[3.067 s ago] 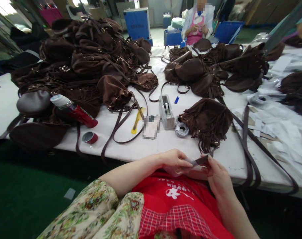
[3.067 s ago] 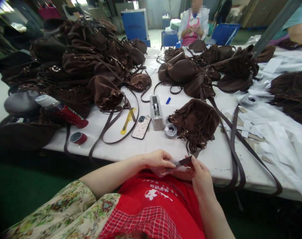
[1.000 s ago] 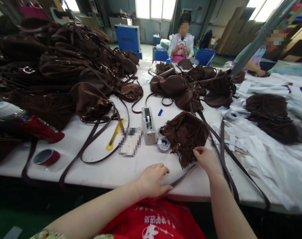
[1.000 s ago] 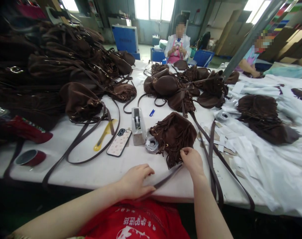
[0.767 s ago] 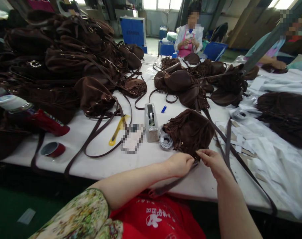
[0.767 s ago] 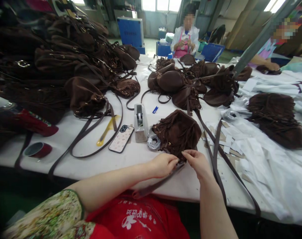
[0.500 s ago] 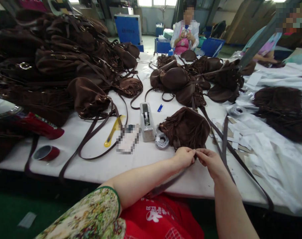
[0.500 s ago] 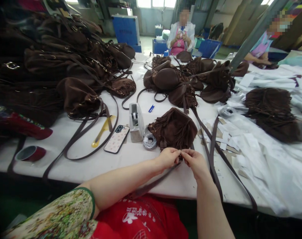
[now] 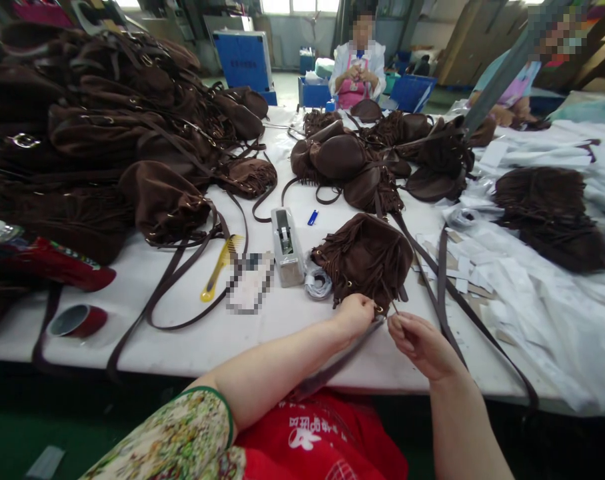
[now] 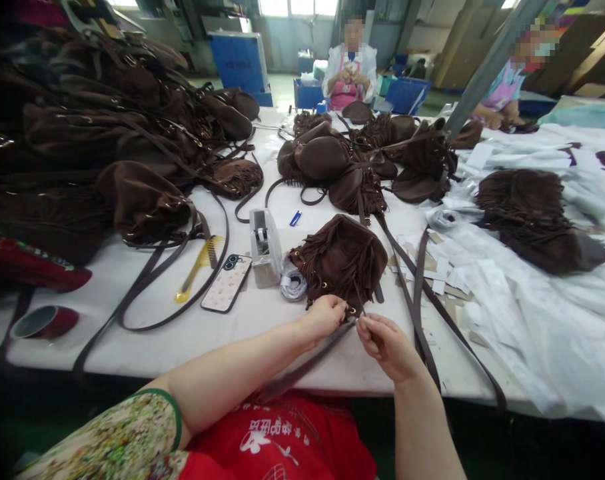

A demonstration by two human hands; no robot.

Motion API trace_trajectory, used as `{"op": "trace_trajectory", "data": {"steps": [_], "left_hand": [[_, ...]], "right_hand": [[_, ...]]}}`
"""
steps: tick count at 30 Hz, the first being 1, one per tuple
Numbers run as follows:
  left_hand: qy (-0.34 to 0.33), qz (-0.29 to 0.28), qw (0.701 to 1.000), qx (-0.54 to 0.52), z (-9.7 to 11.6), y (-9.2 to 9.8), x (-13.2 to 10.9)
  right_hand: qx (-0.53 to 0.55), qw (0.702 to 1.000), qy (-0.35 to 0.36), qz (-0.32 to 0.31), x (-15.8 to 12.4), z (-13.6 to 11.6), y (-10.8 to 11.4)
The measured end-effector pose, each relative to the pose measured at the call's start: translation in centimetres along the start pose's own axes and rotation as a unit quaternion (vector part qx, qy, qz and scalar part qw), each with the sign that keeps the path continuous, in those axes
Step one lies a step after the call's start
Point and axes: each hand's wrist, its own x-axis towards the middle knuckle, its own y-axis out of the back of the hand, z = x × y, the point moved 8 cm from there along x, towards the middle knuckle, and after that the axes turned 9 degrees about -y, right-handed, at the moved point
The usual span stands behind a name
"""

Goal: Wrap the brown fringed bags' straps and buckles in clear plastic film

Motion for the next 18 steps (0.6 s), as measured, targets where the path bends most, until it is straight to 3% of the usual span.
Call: {"op": "trace_trajectory", "data": {"steps": [1,3,6,8,11,13,14,18], "left_hand": [[-0.005,0.0,1.0,0.011,0.1,0.2,0.0],[-0.033,-0.016,0.999,0.036,0.7,0.3,-0.2],[-0.108,-0.017,0.99,0.086,2.2,0.6,-0.6],[-0.139,0.001,0.986,0.097,3.0,1.0,-0.7],[-0.149,0.021,0.985,0.09,3.4,1.5,-0.6],[-0.147,0.023,0.986,0.073,3.5,1.7,-0.2],[-0.147,0.021,0.987,0.063,3.6,1.8,0.1],[-0.123,-0.005,0.992,0.018,4.0,1.6,1.4]], "right_hand": [[-0.036,0.999,0.01,0.024,0.0,-0.2,0.6],[-0.146,0.977,0.055,0.144,0.0,-1.4,2.6],[-0.32,0.864,0.149,0.359,-0.4,-5.0,4.8],[-0.398,0.795,0.187,0.419,0.0,-6.9,4.6],[-0.467,0.746,0.191,0.435,1.5,-8.3,4.0],[-0.461,0.755,0.181,0.43,2.3,-8.4,4.2],[-0.432,0.778,0.176,0.42,2.5,-8.2,4.5],[-0.184,0.923,0.143,0.306,3.2,-6.4,5.7]]}}
